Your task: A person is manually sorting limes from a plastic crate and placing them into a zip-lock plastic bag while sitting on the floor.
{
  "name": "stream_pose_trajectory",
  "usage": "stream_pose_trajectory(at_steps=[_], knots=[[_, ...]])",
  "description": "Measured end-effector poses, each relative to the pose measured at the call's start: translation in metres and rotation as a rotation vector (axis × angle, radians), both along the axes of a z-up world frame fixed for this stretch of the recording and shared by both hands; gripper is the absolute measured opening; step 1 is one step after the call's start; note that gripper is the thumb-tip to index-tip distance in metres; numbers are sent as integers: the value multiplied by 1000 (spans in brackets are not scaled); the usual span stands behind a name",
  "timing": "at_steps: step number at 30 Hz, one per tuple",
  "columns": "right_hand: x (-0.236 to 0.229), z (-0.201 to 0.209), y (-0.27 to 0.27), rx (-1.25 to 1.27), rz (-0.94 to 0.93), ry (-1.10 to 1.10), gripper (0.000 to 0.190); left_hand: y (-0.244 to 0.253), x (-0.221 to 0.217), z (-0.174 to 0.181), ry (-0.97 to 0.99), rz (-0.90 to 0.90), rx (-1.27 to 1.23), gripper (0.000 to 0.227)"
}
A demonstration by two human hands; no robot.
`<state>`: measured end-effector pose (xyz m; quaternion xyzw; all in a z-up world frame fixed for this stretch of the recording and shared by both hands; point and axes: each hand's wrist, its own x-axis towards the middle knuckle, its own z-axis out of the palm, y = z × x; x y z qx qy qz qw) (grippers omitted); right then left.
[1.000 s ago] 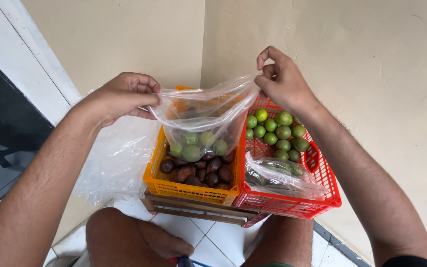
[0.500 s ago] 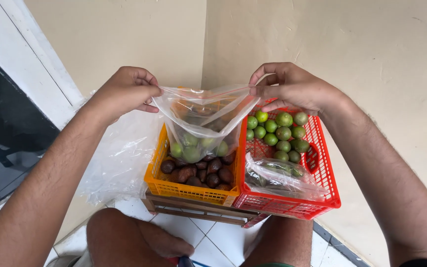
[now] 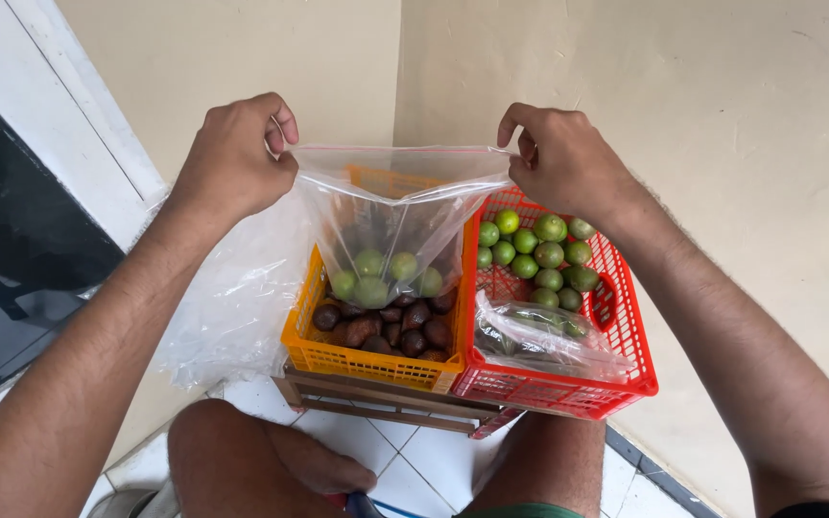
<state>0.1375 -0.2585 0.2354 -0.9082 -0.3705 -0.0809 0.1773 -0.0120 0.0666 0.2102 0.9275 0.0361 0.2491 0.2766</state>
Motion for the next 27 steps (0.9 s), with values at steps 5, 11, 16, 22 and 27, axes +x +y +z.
stream_pose_trajectory(at_steps=[5,11,16,22,27], knots=[[-29,35,-2,157,-37,513,15,-6,-17,19,155,24,10,15],[-27,31,0,11,-63,214,22,-6,-9,14,184,30,45,10],[-22,42,6,-138,-10,-13,30,-15,-4,29,234,104,16,17],[-10,55,8,83,-13,499,34,-7,2,35,263,-36,-575,18],[-19,69,21,-128,-72,322,28,-4,5,31,284,61,-444,15]])
